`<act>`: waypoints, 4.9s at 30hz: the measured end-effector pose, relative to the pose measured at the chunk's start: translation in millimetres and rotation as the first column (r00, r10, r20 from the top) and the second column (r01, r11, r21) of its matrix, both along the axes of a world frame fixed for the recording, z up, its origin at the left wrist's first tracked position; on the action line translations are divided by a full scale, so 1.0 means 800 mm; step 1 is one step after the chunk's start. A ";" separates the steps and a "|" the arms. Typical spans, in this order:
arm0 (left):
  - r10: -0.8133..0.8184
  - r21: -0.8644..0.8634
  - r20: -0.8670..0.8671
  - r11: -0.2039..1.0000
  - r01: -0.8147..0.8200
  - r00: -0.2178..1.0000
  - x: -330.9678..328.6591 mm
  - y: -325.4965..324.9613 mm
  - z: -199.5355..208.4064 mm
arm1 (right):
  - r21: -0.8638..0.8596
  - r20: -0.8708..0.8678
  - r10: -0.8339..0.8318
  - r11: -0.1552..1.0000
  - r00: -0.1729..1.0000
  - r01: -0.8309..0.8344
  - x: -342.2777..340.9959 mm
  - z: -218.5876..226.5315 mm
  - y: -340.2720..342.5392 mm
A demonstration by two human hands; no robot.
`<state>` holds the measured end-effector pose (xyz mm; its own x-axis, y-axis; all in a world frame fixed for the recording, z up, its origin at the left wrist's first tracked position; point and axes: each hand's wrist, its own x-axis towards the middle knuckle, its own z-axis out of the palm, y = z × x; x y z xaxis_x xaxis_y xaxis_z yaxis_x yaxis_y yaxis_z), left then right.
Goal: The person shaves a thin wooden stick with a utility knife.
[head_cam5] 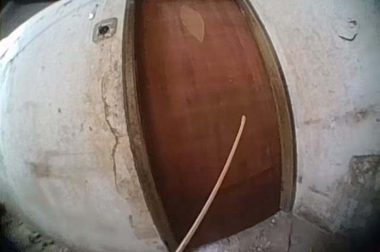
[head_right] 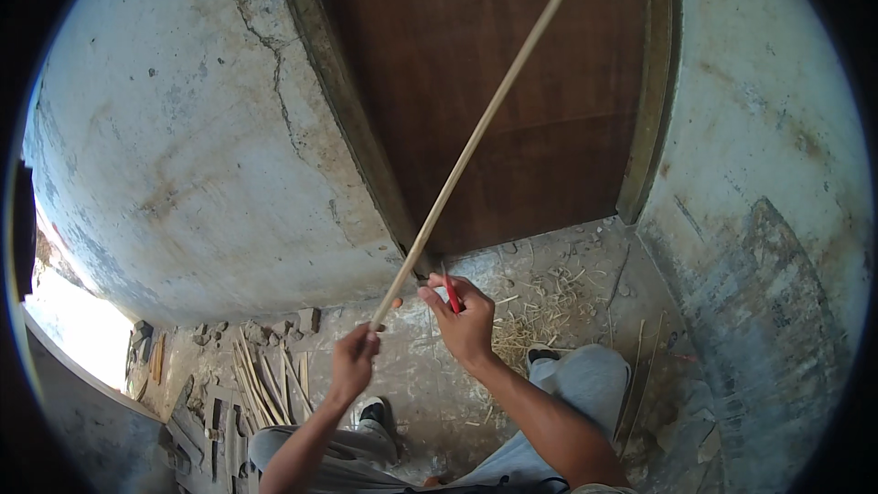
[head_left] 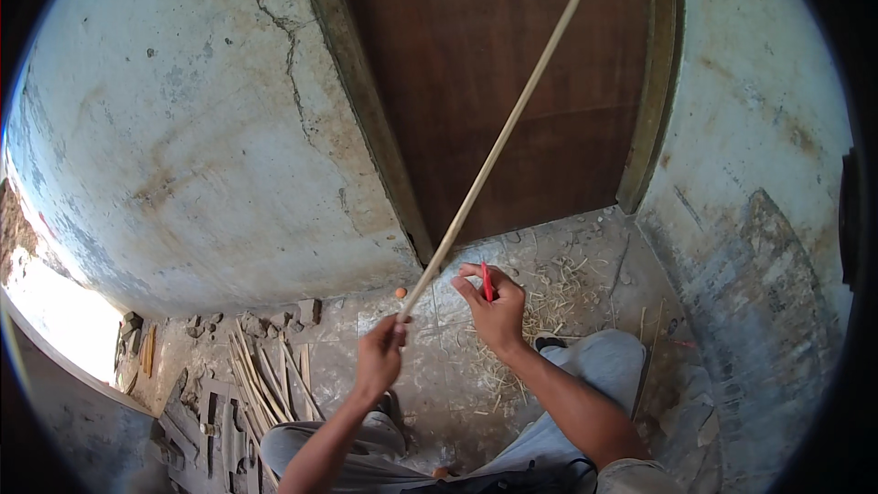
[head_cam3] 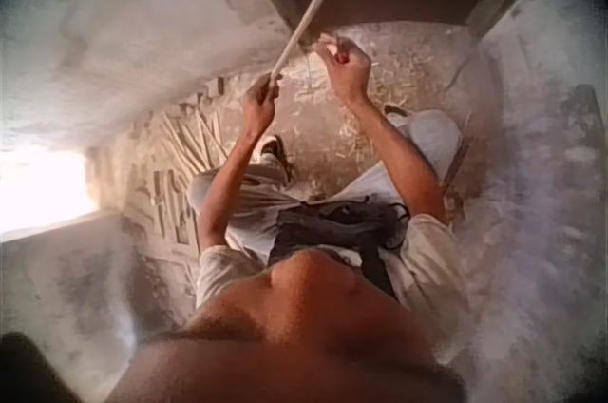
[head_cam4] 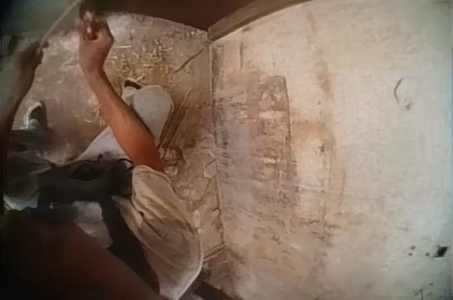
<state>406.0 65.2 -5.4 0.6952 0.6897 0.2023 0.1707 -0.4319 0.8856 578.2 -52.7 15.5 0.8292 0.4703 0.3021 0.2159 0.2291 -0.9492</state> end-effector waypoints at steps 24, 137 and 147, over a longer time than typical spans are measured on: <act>0.145 0.463 -0.626 0.860 0.216 0.766 -0.159 -0.081 0.099 | 0.344 -0.389 0.450 0.881 0.804 -0.326 0.003 0.000 -0.006; 0.020 0.045 -0.325 0.999 -0.006 0.946 -0.082 -0.057 -0.002 | -0.477 0.679 0.313 0.875 0.664 0.076 -0.077 -0.040 0.000; -0.082 0.093 -0.326 0.989 0.118 0.942 -0.096 -0.077 -0.020 | -0.642 0.536 0.233 0.737 0.811 0.212 -0.029 -0.034 0.001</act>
<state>329.5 3.7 -21.7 0.8001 0.5992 0.0279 0.3884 -0.5530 0.7371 554.8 -51.9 -11.4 0.6079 0.7317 0.3083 0.7407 -0.3828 -0.5520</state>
